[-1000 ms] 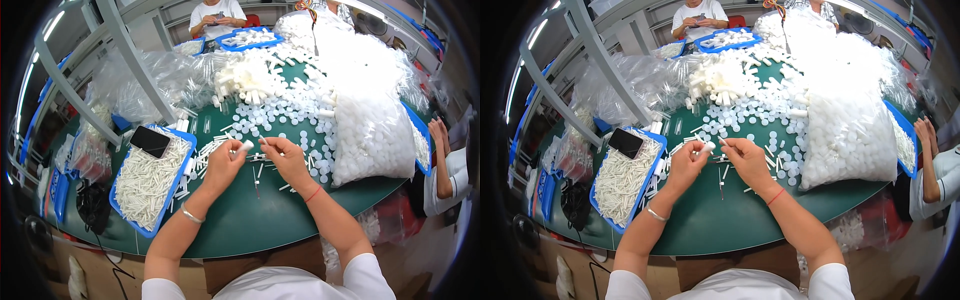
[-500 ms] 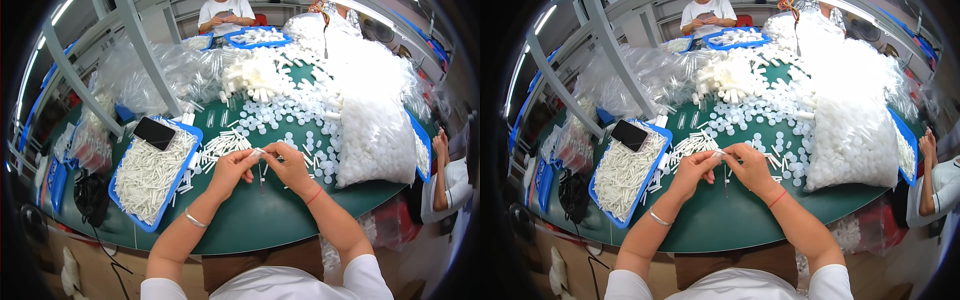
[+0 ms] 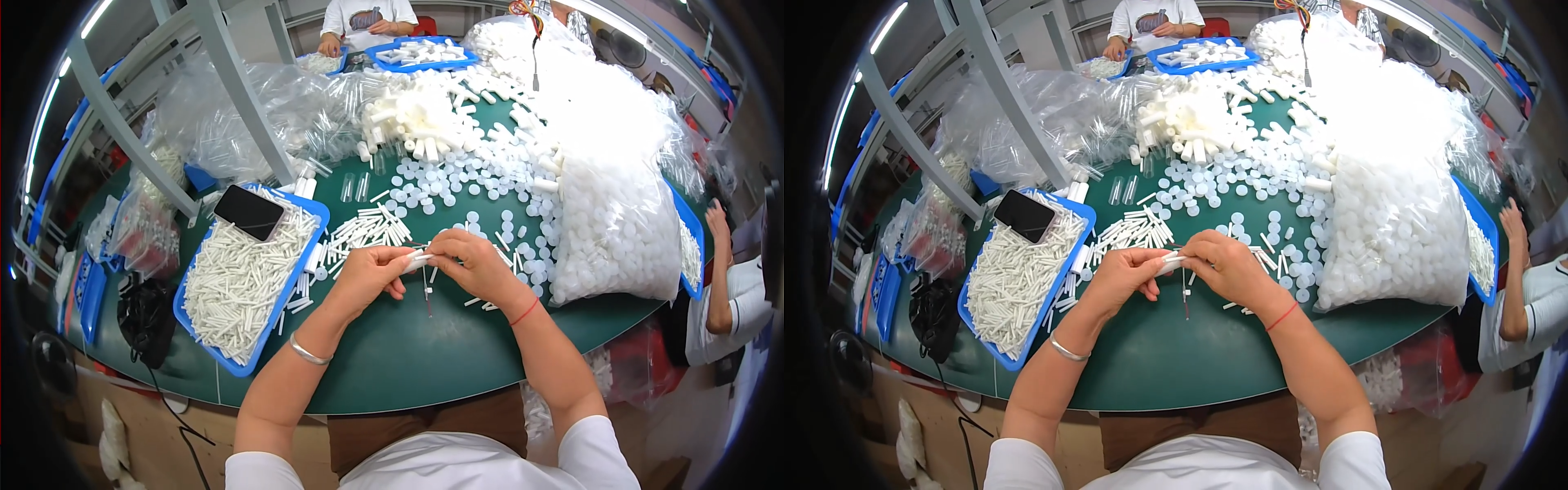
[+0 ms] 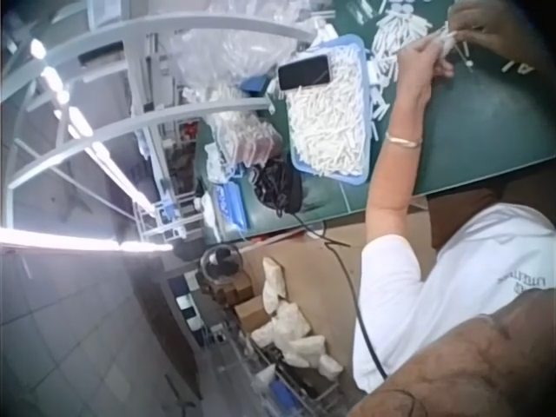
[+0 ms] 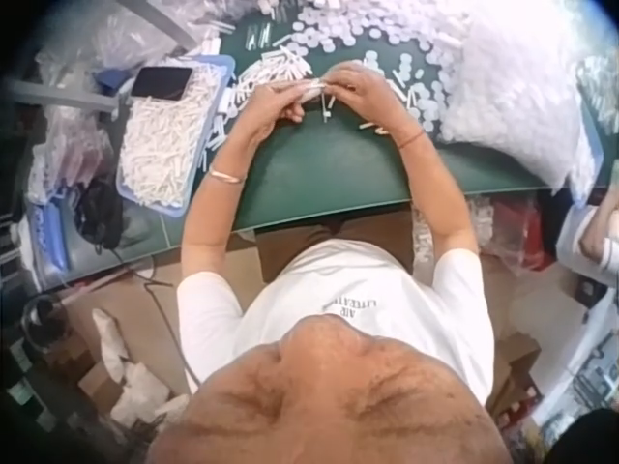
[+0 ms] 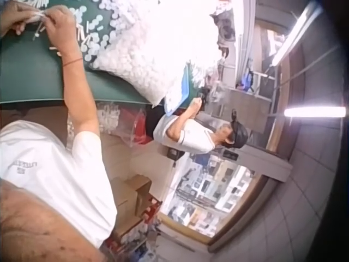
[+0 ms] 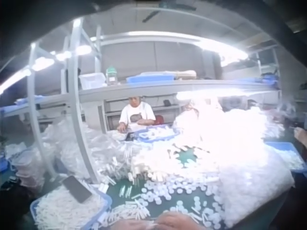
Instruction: Assembling small plastic toy components by joining white caps to tubes at a factory workbench.
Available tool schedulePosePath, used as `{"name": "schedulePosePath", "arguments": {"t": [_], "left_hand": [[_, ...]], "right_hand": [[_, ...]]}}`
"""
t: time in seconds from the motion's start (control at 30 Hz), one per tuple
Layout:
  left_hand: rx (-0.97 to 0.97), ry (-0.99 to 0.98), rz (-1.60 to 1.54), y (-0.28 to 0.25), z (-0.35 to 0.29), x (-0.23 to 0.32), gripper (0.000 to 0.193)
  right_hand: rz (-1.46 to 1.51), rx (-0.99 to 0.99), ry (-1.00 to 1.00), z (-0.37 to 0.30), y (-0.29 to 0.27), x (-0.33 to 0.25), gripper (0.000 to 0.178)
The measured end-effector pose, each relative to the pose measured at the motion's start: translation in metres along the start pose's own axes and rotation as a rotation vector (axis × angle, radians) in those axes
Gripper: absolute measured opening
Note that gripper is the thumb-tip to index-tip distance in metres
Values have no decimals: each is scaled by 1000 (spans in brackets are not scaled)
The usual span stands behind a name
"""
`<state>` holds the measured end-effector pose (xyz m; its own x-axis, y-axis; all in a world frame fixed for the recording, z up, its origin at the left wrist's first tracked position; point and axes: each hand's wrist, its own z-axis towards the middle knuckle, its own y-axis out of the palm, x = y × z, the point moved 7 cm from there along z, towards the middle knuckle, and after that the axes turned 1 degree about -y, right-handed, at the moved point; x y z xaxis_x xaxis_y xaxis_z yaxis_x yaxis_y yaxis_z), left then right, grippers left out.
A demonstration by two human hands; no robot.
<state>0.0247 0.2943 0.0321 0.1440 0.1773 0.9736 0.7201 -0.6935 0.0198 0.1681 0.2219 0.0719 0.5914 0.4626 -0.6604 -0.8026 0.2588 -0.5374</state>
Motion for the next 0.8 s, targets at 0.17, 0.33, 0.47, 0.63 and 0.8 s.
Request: {"name": "schedulePosePath", "arguments": {"t": [0.17,0.33,0.47,0.63,0.8], "left_hand": [[36,25,3,-1,-1,2,33],[20,7,-11,-2,-2,0,47],[-10,-15,-13,2,-2,2,57],[-46,-58,129,0,22,16,51],[714,637,1248,-63,86,57,36]], "right_hand": [[-264,69,-91,-3,-6,-5,15],[-324,-19,-133,-1,5,-19,34],[-223,-60,-124,-3,13,-28,47],[-228,-12,-95,-3,5,-14,30],[-211,125,-26,0,-1,-12,21]]}}
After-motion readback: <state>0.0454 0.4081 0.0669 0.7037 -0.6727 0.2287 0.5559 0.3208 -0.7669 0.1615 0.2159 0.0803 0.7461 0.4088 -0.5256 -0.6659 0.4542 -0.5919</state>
